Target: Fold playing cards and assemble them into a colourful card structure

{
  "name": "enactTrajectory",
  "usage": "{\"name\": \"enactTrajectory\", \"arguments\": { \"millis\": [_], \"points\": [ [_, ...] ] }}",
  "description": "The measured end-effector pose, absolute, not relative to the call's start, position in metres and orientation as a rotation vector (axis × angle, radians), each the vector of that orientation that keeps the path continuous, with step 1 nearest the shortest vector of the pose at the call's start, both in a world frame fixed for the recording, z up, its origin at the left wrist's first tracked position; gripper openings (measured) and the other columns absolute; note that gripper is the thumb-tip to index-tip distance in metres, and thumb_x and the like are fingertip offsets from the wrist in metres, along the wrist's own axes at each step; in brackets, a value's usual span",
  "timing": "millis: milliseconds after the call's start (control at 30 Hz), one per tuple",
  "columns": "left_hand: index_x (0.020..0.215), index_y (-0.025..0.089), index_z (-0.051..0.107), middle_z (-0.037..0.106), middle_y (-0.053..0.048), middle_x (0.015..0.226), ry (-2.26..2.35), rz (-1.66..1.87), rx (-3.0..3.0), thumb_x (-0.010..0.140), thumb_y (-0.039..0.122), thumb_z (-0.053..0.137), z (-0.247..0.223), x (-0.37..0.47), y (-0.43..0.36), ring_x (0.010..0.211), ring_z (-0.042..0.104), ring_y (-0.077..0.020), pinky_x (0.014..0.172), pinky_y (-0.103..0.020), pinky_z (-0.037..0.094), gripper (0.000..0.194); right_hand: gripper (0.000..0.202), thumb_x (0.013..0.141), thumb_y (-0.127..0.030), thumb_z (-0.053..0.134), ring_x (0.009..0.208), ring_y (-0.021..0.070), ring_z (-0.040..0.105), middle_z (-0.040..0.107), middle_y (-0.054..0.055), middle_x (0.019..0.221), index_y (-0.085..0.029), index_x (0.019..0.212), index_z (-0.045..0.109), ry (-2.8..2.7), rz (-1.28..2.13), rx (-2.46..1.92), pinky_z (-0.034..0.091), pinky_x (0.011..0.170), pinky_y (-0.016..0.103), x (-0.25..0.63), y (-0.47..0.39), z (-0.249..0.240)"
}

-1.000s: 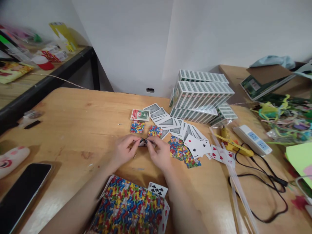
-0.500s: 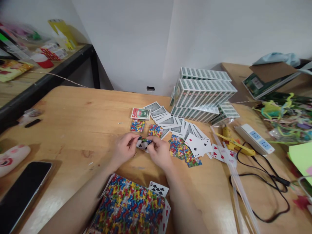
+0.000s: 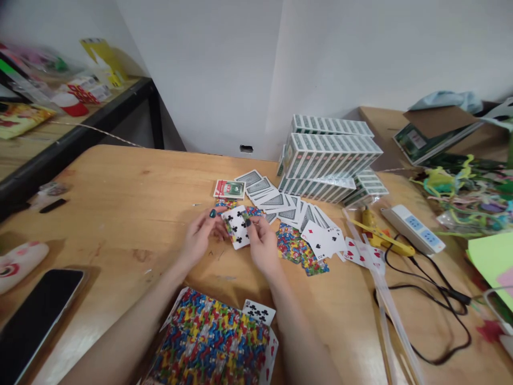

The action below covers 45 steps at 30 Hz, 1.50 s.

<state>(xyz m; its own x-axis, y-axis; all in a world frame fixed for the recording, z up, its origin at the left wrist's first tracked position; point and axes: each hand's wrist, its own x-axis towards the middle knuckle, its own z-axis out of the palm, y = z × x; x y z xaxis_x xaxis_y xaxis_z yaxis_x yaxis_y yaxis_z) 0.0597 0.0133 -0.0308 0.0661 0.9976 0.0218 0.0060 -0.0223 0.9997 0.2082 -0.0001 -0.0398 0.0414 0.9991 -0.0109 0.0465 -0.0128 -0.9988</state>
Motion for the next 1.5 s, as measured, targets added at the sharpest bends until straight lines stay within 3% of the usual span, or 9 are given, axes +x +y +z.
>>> {"name": "enactTrajectory", "arguments": {
  "millis": [133, 367, 567, 667, 800, 967, 1200, 1500],
  "points": [
    [0.106, 0.017, 0.05, 0.061, -0.004, 0.082, 1.095, 1.112, 1.276, 0.074, 0.025, 0.055, -0.031, 0.059, 0.016, 0.064, 0.058, -0.0111, 0.055, -0.021, 0.046, 0.033, 0.016, 0.082, -0.037, 0.038, 0.052, 0.0133, 0.057, 0.06, -0.001, 0.071, -0.024, 0.091, 0.042, -1.136, 1.287, -1.217, 0.046, 0.043, 0.024, 0.209, 0.001, -0.039],
    [0.11, 0.018, 0.049, 0.055, 0.002, 0.071, 1.141, 1.168, 1.357, 0.075, 0.022, 0.053, -0.034, 0.06, 0.016, 0.063, 0.053, -0.0085, 0.057, -0.019, 0.043, 0.035, 0.016, 0.077, -0.037, 0.048, 0.054, 0.0128, 0.056, 0.058, -0.001, 0.07, -0.021, 0.081, 0.047, -1.167, 1.329, -1.204, 0.049, 0.045, 0.024, 0.211, 0.002, -0.044],
    [0.109, 0.018, 0.052, 0.053, 0.001, 0.073, 1.211, 1.155, 1.388, 0.077, 0.022, 0.051, -0.038, 0.061, 0.015, 0.06, 0.05, -0.0067, 0.054, -0.017, 0.042, 0.033, 0.035, 0.078, -0.032, 0.047, 0.078, 0.018, 0.061, 0.064, 0.005, 0.089, -0.019, 0.11, 0.051, -1.209, 1.114, -1.235, 0.051, 0.068, 0.032, 0.209, 0.004, -0.048],
    [0.109, 0.018, 0.052, 0.054, 0.001, 0.074, 1.227, 1.156, 1.415, 0.076, 0.021, 0.051, -0.04, 0.062, 0.013, 0.06, 0.05, -0.0067, 0.053, -0.017, 0.041, 0.033, 0.037, 0.078, -0.03, 0.047, 0.098, 0.0205, 0.056, 0.062, 0.006, 0.104, -0.019, 0.113, 0.053, -1.255, 1.045, -1.249, 0.046, 0.083, 0.037, 0.21, 0.004, -0.047],
    [0.106, 0.018, 0.051, 0.056, 0.001, 0.074, 1.24, 1.147, 1.42, 0.077, 0.022, 0.051, -0.041, 0.062, 0.012, 0.059, 0.052, -0.007, 0.052, -0.017, 0.042, 0.03, 0.037, 0.078, -0.028, 0.047, 0.109, 0.0202, 0.05, 0.058, 0.005, 0.114, -0.019, 0.113, 0.054, -1.283, 1.021, -1.267, 0.037, 0.093, 0.039, 0.211, 0.004, -0.046],
    [0.109, 0.019, 0.048, 0.056, -0.001, 0.08, 1.201, 1.121, 1.419, 0.076, 0.023, 0.052, -0.041, 0.062, 0.011, 0.063, 0.055, -0.0084, 0.052, -0.018, 0.044, 0.034, 0.039, 0.078, -0.028, 0.047, 0.099, 0.0207, 0.056, 0.061, 0.004, 0.109, -0.021, 0.116, 0.053, -1.234, 1.129, -1.229, 0.047, 0.082, 0.038, 0.212, 0.006, -0.047],
    [0.128, 0.023, 0.032, 0.057, -0.005, 0.092, 1.088, 0.963, 1.612, 0.067, 0.023, 0.064, -0.035, 0.063, 0.006, 0.065, 0.056, -0.0108, 0.058, -0.023, 0.047, 0.069, 0.034, 0.074, -0.029, 0.053, 0.093, 0.0204, 0.058, 0.062, 0.005, 0.106, -0.018, 0.106, 0.059, -1.029, 1.174, -1.212, 0.048, 0.079, 0.035, 0.217, 0.008, -0.046],
    [0.128, 0.022, 0.032, 0.058, -0.006, 0.092, 1.102, 0.965, 1.653, 0.066, 0.027, 0.066, -0.033, 0.062, 0.007, 0.066, 0.057, -0.0126, 0.06, -0.026, 0.048, 0.07, 0.033, 0.072, -0.032, 0.055, 0.073, 0.0171, 0.061, 0.066, 0.003, 0.093, -0.019, 0.102, 0.062, -0.981, 1.223, -1.199, 0.05, 0.062, 0.028, 0.216, 0.008, -0.042]
  ]
}}
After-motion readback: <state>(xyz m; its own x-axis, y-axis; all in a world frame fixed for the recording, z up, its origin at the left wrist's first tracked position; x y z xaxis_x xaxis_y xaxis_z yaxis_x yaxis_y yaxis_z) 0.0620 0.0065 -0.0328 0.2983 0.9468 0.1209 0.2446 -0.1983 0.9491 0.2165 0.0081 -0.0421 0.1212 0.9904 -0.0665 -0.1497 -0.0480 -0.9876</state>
